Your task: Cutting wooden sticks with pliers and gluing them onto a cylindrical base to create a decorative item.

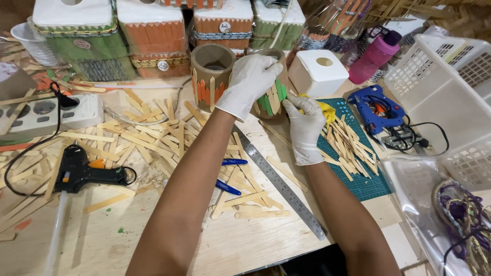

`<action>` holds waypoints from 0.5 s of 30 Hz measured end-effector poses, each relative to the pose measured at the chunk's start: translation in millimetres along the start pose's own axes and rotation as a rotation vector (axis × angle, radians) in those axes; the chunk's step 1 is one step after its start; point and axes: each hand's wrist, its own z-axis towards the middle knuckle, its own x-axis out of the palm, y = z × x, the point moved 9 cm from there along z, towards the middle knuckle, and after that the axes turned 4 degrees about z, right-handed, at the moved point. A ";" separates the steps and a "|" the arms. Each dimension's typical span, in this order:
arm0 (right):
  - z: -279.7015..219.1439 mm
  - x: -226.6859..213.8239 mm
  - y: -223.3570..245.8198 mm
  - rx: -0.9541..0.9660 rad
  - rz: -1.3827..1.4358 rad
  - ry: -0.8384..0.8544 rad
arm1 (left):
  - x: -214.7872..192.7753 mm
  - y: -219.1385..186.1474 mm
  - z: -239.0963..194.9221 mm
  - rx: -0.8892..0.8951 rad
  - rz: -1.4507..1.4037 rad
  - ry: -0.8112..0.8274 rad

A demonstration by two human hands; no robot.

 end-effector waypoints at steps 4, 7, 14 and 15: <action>0.4 -0.6 0.8 0.020 0.013 0.003 | -0.3 -0.7 -0.2 0.003 -0.001 0.006; 1.6 0.6 6.9 -0.026 -0.007 0.019 | 3.4 2.2 2.0 -0.016 0.029 0.013; 0.7 0.1 9.4 0.010 -0.009 0.023 | -5.7 -8.0 -10.0 -0.091 -0.017 0.037; 0.4 0.1 9.5 0.020 -0.006 0.021 | -7.7 -11.3 -12.4 -0.100 -0.020 0.045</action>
